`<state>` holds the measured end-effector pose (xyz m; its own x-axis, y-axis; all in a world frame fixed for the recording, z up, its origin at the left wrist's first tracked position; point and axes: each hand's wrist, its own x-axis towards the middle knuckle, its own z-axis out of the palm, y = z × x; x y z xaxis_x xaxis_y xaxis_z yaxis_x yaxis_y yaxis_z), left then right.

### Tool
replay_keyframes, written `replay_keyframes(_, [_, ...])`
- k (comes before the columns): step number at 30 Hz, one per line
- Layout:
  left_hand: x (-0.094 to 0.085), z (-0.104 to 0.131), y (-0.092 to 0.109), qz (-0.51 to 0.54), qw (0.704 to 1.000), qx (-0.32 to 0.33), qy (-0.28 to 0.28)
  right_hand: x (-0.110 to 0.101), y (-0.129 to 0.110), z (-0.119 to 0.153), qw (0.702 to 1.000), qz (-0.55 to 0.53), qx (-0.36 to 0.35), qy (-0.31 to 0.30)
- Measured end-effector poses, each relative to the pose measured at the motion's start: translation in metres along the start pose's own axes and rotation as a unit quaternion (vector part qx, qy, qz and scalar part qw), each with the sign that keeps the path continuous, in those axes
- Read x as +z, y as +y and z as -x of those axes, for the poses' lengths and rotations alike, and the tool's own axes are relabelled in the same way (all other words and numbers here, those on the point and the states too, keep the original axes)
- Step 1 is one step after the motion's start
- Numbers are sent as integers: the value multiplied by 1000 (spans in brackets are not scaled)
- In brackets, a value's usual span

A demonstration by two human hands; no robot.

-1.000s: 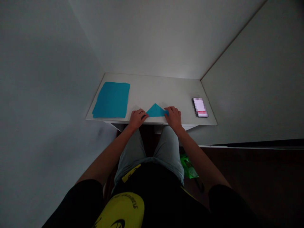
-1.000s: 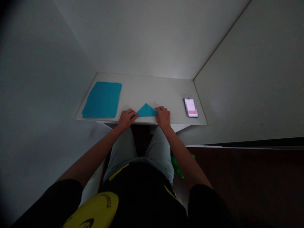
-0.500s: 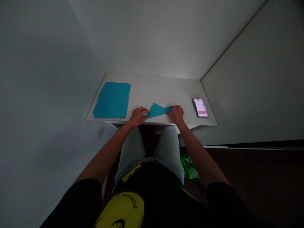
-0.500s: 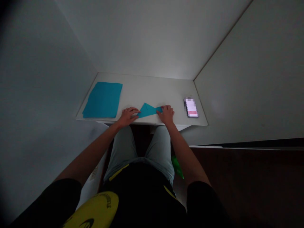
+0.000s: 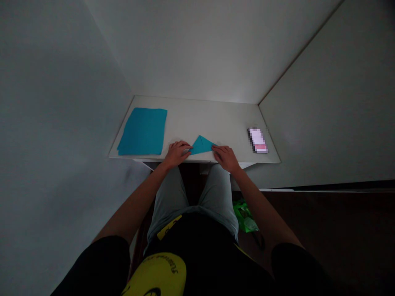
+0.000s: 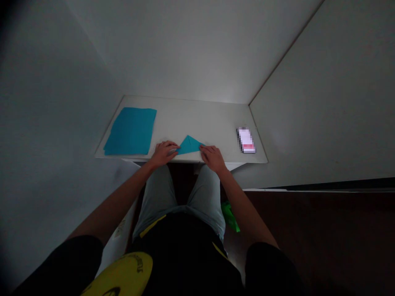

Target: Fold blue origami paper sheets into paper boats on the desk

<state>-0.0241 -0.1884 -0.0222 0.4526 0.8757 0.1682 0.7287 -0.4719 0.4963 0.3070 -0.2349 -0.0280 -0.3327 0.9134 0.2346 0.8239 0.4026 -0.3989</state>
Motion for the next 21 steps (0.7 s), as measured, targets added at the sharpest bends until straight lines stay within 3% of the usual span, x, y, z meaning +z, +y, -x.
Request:
replay_keyframes(12, [4,-12,9,-2,999,41,-1,0,14,-4,997,-67,29,6])
replay_keyframes(21, [-2,-18,15,-53,995,78,-13,0,0,-4,996,-44,71,39])
